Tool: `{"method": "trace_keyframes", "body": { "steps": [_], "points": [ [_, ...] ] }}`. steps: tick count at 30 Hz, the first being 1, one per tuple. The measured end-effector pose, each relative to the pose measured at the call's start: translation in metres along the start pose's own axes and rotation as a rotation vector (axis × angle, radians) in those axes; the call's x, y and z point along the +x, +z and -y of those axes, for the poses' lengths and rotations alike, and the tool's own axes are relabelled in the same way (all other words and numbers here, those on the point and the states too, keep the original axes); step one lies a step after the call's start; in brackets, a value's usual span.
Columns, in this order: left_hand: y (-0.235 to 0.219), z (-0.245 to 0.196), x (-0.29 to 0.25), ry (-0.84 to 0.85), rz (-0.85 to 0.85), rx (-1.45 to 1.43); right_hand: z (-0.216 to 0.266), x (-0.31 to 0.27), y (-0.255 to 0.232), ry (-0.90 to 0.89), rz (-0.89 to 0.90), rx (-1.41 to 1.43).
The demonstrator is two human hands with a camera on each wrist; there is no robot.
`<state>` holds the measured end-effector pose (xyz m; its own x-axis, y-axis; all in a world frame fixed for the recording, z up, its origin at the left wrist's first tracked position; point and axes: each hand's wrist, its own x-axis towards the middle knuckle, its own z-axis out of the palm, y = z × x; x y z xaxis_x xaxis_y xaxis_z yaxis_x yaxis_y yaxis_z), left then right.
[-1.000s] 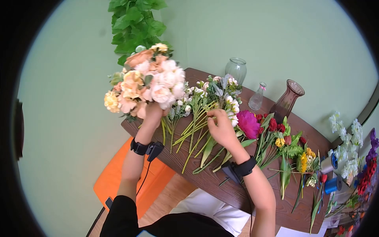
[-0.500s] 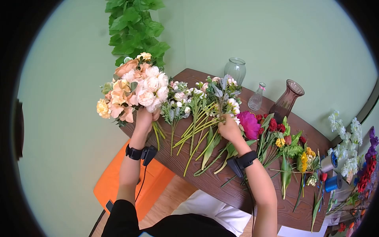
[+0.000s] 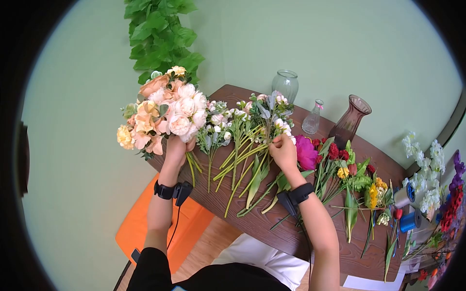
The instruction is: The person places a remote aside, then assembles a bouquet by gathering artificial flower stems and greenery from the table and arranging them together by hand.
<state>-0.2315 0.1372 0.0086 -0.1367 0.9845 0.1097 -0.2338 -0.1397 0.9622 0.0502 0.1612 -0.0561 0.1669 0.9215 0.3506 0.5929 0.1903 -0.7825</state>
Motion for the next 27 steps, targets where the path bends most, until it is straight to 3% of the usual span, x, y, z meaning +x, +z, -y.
{"method": "trace_keyframes", "body": {
  "steps": [2, 5, 8, 10, 11, 13, 15, 17, 20, 23, 27],
  "points": [
    [0.002, 0.000, 0.000, 0.095, 0.063, -0.053, -0.004, 0.003, 0.000, 0.031, 0.005, 0.078],
    [0.002, 0.003, 0.000, 0.010, 0.032, -0.013, -0.007, 0.006, 0.000, 0.102, 0.064, 0.303],
    [0.005, 0.002, -0.001, 0.016, 0.025, 0.012, -0.015, 0.008, 0.007, 0.054, 0.052, 0.314],
    [0.006, 0.000, -0.002, 0.015, 0.032, 0.006, -0.003, 0.002, 0.005, -0.108, 0.111, 0.457],
    [0.007, 0.000, -0.002, 0.013, 0.038, -0.003, 0.000, 0.001, 0.005, -0.108, 0.109, 0.458],
    [0.010, -0.001, -0.003, 0.062, 0.052, -0.013, 0.008, -0.002, 0.002, -0.198, 0.196, 0.379],
    [0.010, -0.001, -0.003, 0.108, 0.066, -0.022, 0.009, -0.002, 0.000, -0.171, 0.167, 0.386],
    [0.008, 0.001, -0.001, 0.106, 0.094, -0.027, 0.003, 0.003, 0.000, -0.044, 0.154, 0.128],
    [0.010, 0.003, -0.002, 0.014, 0.016, -0.004, 0.004, 0.002, 0.000, -0.040, 0.098, -0.040],
    [0.011, 0.004, 0.000, 0.087, 0.074, -0.022, 0.001, 0.000, 0.003, 0.067, 0.188, -0.240],
    [0.020, -0.001, -0.006, -0.004, 0.020, 0.028, -0.006, 0.001, 0.010, 0.078, 0.170, -0.228]
  ]
}}
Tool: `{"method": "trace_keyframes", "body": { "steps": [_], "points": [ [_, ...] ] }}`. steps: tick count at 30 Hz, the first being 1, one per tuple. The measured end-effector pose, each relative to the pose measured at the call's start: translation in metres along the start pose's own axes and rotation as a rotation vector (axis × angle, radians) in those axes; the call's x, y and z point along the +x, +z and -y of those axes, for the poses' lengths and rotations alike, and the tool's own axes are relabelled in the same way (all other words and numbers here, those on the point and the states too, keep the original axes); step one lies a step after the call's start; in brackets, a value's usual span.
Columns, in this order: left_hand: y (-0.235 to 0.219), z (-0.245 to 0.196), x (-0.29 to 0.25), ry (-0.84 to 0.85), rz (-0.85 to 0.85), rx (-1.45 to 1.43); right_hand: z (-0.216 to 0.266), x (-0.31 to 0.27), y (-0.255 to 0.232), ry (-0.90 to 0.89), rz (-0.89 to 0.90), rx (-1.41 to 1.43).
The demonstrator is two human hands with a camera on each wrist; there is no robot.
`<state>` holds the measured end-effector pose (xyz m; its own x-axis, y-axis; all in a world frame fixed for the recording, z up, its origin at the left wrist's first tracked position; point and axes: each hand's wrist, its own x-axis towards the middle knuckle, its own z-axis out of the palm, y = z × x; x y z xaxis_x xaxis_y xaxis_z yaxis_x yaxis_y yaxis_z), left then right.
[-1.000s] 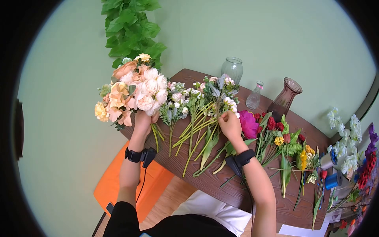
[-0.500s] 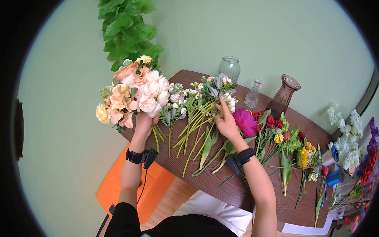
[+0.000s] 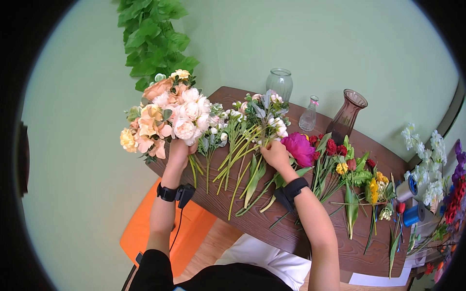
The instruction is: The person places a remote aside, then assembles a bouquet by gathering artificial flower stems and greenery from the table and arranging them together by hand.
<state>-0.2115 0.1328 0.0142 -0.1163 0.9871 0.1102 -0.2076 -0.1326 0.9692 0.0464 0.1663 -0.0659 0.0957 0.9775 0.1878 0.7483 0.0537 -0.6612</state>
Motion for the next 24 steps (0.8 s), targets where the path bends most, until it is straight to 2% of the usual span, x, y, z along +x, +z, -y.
{"method": "trace_keyframes", "body": {
  "steps": [3, 5, 6, 8, 9, 12, 14, 16, 17, 20, 24],
  "points": [
    [0.001, -0.001, 0.000, -0.002, -0.031, 0.018, -0.005, 0.004, 0.004, 0.008, -0.088, 0.056],
    [-0.001, 0.000, 0.000, 0.014, -0.008, 0.012, -0.007, 0.005, 0.004, -0.002, -0.269, 0.219],
    [-0.001, 0.002, 0.001, 0.014, -0.008, 0.012, -0.005, 0.004, 0.002, -0.002, -0.269, 0.219],
    [0.001, 0.005, 0.003, 0.005, -0.067, -0.036, 0.000, 0.003, -0.004, 0.002, -0.406, 0.454],
    [0.003, 0.002, 0.001, 0.005, -0.065, -0.035, 0.005, 0.002, -0.008, -0.059, -0.443, 0.532],
    [0.010, -0.009, -0.006, -0.018, -0.028, -0.001, 0.019, -0.005, -0.026, -0.057, -0.517, 0.546],
    [0.012, -0.011, -0.009, 0.008, 0.040, 0.035, 0.025, -0.008, -0.037, -0.058, -0.458, 0.473],
    [0.012, -0.010, -0.009, 0.018, 0.049, 0.036, 0.041, -0.017, -0.052, 0.198, -0.134, 0.903],
    [0.013, -0.009, -0.008, 0.029, 0.057, 0.035, 0.030, -0.013, -0.051, 0.298, 0.015, 1.006],
    [0.014, -0.007, -0.008, 0.028, 0.048, 0.048, 0.036, -0.016, -0.051, 0.212, -0.090, 0.915],
    [0.017, -0.009, -0.011, 0.015, 0.037, 0.050, 0.047, -0.021, -0.059, 0.232, -0.057, 0.927]
  ]
}}
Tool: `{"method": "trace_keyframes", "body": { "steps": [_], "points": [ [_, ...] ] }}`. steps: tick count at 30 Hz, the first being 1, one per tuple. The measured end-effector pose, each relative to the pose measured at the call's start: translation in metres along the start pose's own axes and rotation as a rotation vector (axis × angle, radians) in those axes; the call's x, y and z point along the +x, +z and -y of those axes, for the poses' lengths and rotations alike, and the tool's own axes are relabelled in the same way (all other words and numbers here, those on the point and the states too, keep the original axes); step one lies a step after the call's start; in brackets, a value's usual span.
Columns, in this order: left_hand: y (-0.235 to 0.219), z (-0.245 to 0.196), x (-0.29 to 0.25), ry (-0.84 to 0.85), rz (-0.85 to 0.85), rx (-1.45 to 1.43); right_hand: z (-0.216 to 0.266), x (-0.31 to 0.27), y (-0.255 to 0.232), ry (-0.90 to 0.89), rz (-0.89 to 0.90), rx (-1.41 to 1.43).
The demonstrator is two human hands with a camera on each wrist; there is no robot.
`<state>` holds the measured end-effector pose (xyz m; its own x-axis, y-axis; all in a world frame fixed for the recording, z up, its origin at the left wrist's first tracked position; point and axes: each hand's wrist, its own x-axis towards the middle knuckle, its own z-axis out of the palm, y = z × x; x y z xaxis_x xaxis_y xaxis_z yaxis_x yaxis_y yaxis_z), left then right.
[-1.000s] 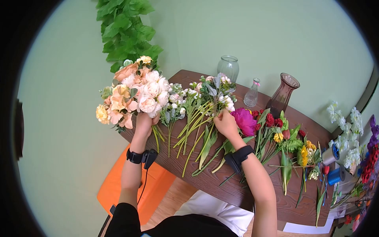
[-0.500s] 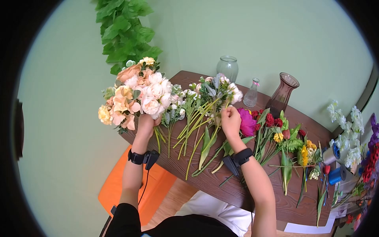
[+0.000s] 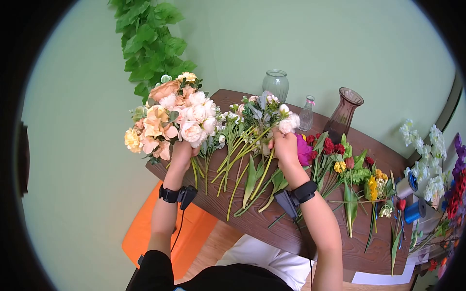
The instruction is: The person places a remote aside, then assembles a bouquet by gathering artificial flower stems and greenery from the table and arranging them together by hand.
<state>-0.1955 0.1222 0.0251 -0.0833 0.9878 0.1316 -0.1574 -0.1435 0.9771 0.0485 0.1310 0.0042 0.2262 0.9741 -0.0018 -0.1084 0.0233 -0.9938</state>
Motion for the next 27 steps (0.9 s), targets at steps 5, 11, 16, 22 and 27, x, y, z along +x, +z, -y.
{"method": "trace_keyframes", "body": {
  "steps": [5, 11, 16, 22, 27],
  "points": [
    [0.000, 0.000, 0.000, -0.024, 0.024, -0.001, -0.016, 0.017, -0.010, -0.286, -0.227, -0.005],
    [-0.002, -0.002, -0.004, 0.001, 0.049, -0.051, -0.025, 0.035, -0.033, -0.338, -0.317, 0.009],
    [0.002, -0.004, -0.005, -0.024, 0.039, 0.014, -0.019, 0.027, -0.033, -0.391, -0.247, 0.044],
    [0.000, 0.002, -0.004, -0.036, 0.031, 0.142, -0.009, 0.015, -0.027, -0.355, -0.201, -0.070],
    [0.000, 0.024, 0.004, 0.116, 0.050, 0.059, 0.004, -0.005, -0.011, -0.413, -0.069, 0.000]
  ]
}}
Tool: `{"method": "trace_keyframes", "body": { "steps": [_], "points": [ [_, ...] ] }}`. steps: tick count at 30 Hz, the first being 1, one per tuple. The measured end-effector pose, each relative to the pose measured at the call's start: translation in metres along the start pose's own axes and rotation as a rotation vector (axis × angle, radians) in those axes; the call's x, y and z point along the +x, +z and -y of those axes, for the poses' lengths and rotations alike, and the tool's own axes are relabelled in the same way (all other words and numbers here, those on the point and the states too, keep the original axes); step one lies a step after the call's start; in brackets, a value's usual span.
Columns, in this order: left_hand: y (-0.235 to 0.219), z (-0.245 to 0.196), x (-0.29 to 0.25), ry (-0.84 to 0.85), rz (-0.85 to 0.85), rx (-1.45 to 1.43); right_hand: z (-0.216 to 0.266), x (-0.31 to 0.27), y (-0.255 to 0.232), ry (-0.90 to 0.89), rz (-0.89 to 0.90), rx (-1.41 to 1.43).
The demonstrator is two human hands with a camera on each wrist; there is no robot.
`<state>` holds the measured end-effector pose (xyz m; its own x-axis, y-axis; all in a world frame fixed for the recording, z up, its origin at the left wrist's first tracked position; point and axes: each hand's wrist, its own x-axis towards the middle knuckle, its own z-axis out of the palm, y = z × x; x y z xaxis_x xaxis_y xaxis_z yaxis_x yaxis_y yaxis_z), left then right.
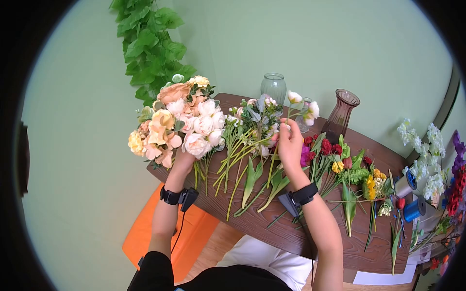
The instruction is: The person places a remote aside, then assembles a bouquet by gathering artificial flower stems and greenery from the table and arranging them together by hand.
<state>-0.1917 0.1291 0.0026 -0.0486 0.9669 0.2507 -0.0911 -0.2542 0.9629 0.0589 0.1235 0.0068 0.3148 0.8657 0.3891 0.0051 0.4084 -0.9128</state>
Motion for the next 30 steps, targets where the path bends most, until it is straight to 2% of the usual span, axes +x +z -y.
{"method": "trace_keyframes", "body": {
  "steps": [1, 3, 9, 11, 13, 15, 16, 17, 19, 21, 22, 23, 24, 30],
  "points": [
    [-0.007, 0.024, 0.009, 0.000, 0.001, 0.001, 0.004, -0.003, 0.004, 0.000, -0.001, 0.001],
    [-0.025, 0.064, 0.027, 0.570, 0.108, 0.307, 0.014, -0.010, 0.014, -0.100, 0.103, -0.007],
    [-0.027, 0.065, 0.009, 0.552, 0.124, 0.289, 0.046, -0.042, 0.042, -0.185, 0.223, -0.099],
    [-0.016, 0.067, 0.010, 0.545, 0.128, 0.283, 0.048, -0.049, 0.047, -0.403, 0.219, -0.292],
    [-0.023, 0.069, 0.000, 0.538, 0.132, 0.277, 0.040, -0.051, 0.048, -0.351, 0.218, -0.337],
    [-0.027, 0.070, -0.010, 0.531, 0.137, 0.271, 0.032, -0.051, 0.046, -0.710, 0.268, -0.448],
    [-0.022, 0.071, -0.012, 0.528, 0.140, 0.268, 0.029, -0.055, 0.043, -0.418, 0.356, -0.373],
    [-0.022, 0.071, -0.012, 0.525, 0.142, 0.264, 0.027, -0.054, 0.041, -0.419, 0.355, -0.373],
    [-0.022, 0.073, -0.018, 0.519, 0.145, 0.256, 0.026, -0.053, 0.038, -0.611, 0.304, -0.491],
    [-0.024, 0.074, -0.024, 0.512, 0.149, 0.249, 0.030, -0.054, 0.034, -0.562, 0.355, -0.509],
    [-0.008, 0.065, 0.002, 0.508, 0.151, 0.245, 0.032, -0.054, 0.033, -0.580, 0.347, -0.551],
    [-0.008, 0.064, 0.002, 0.505, 0.153, 0.241, 0.033, -0.055, 0.032, -0.598, 0.339, -0.594],
    [-0.028, 0.073, -0.027, 0.501, 0.155, 0.237, 0.034, -0.056, 0.032, -0.570, 0.349, -0.516],
    [-0.022, 0.071, -0.027, 0.475, 0.161, 0.215, 0.030, -0.055, 0.029, -0.572, 0.383, -0.469]
  ]
}}
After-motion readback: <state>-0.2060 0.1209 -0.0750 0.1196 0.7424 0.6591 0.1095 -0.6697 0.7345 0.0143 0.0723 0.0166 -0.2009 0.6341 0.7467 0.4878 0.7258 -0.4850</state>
